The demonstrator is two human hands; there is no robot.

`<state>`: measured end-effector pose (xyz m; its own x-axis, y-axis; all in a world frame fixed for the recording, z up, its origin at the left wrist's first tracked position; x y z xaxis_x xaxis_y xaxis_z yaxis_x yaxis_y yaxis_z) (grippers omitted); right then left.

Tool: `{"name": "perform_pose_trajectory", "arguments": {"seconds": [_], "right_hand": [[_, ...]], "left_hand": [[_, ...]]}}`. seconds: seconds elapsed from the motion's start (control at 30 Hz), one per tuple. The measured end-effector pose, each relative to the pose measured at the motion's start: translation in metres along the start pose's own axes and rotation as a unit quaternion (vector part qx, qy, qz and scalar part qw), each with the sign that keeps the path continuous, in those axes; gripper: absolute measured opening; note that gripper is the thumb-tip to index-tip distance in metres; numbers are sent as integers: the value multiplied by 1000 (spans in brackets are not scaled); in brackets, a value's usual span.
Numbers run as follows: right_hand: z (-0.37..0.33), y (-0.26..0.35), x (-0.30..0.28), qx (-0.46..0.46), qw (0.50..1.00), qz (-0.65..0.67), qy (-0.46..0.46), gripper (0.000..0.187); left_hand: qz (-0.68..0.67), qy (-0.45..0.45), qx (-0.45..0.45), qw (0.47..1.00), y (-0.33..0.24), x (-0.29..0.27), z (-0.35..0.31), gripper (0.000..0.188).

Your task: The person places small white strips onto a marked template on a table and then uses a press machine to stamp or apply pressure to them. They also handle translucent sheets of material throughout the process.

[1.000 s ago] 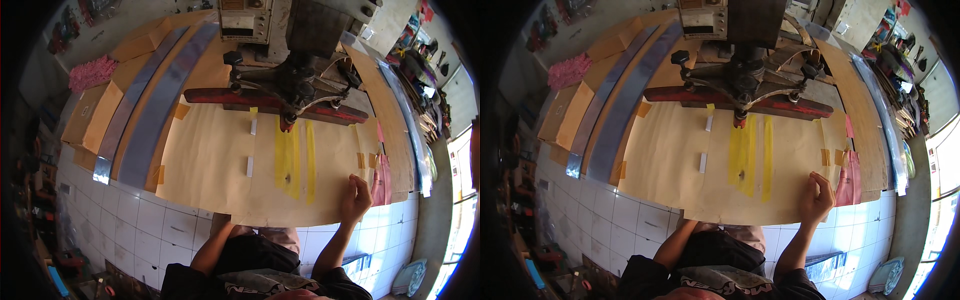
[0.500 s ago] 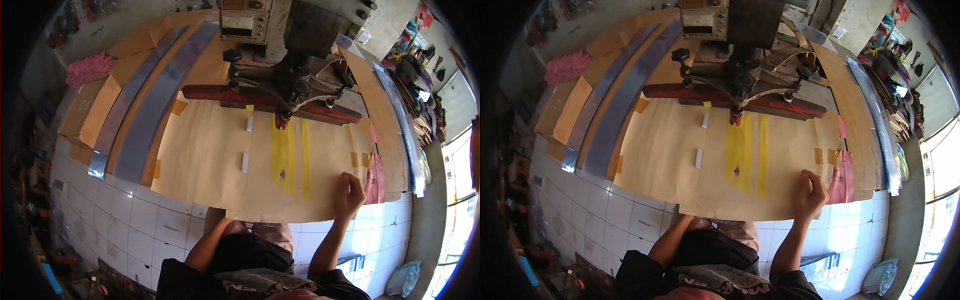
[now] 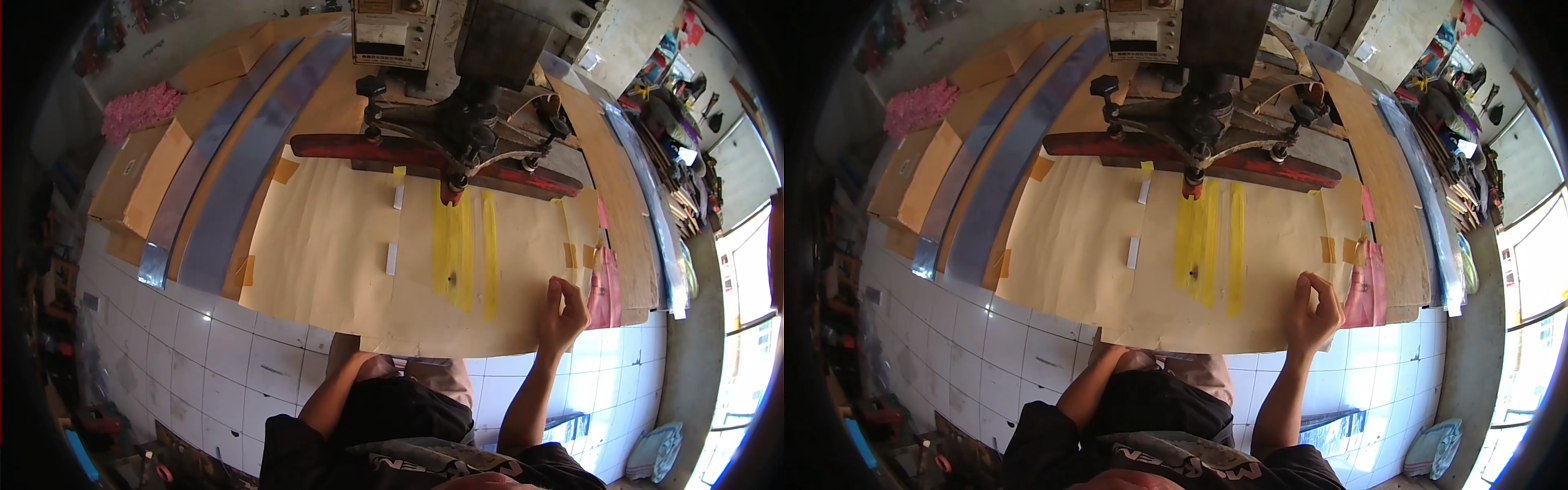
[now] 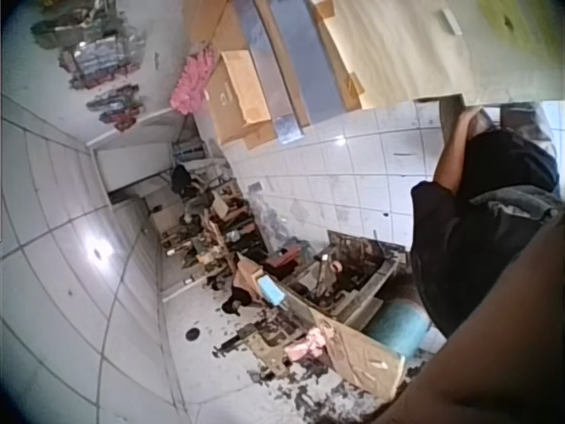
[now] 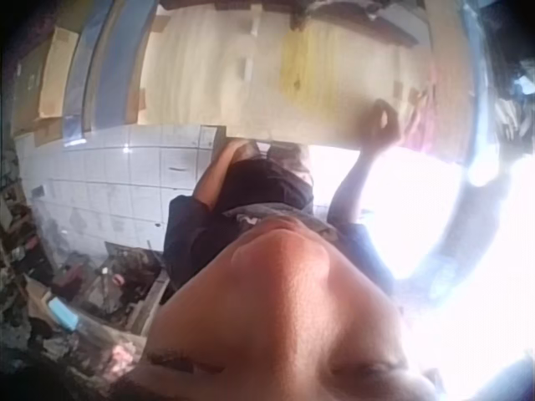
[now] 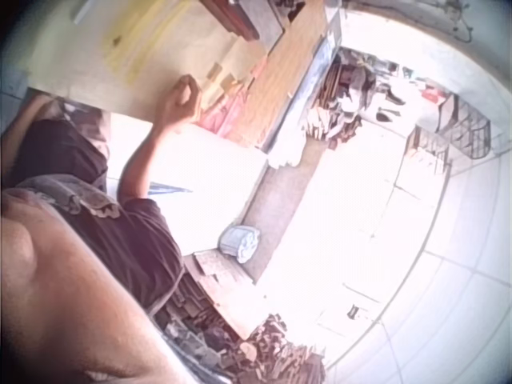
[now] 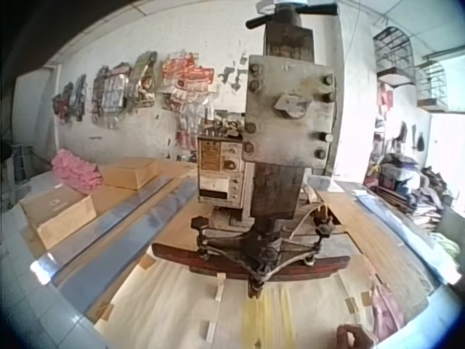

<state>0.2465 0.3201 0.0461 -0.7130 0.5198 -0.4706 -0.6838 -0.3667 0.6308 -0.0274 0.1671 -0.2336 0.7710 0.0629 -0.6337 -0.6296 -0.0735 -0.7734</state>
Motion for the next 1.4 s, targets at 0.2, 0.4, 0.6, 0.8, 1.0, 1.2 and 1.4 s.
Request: {"name": "perform_pose_trajectory", "arguments": {"seconds": [0.2, 0.4, 0.6, 0.8, 1.0, 1.2, 1.4], "right_hand": [[-4, 0, -7, -13, 998, -51, -34, 4], [-6, 3, -8, -17, 998, -53, -41, 7], [-6, 3, -8, -23, 998, -49, -40, 7], [-8, -1, -6, -7, 999, -24, -46, 4], [-8, 0, -9, -23, 999, -28, -38, 6], [-7, -1, -9, -27, 998, -32, -42, 8], [-7, -1, -9, -14, 999, -25, -33, 9]], "left_hand": [[0, 1, 1, 1000, 1, 0, -1, 51], [-1, 0, 1, 1000, 3, 0, -2, 52], [2, 1, 3, 1000, 5, 0, -1, 53], [3, 0, 1, 1000, 6, -1, -1, 54], [3, 3, 2, 1000, 5, 1, -2, 55], [3, 0, 4, 1000, 5, -1, -3, 56], [3, -4, 5, 1000, 6, -4, -4, 57]]}}
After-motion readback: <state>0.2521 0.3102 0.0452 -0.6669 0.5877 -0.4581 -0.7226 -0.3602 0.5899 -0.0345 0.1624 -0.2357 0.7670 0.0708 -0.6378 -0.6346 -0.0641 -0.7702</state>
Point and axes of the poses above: each hand's wrist, its own z-axis towards the middle knuckle, its own x-axis out of the palm, y = z × x, the point moved 7 cm from there along z, towards the middle knuckle, and after that the axes turned 13 degrees about -z, right-handed, at the moved point
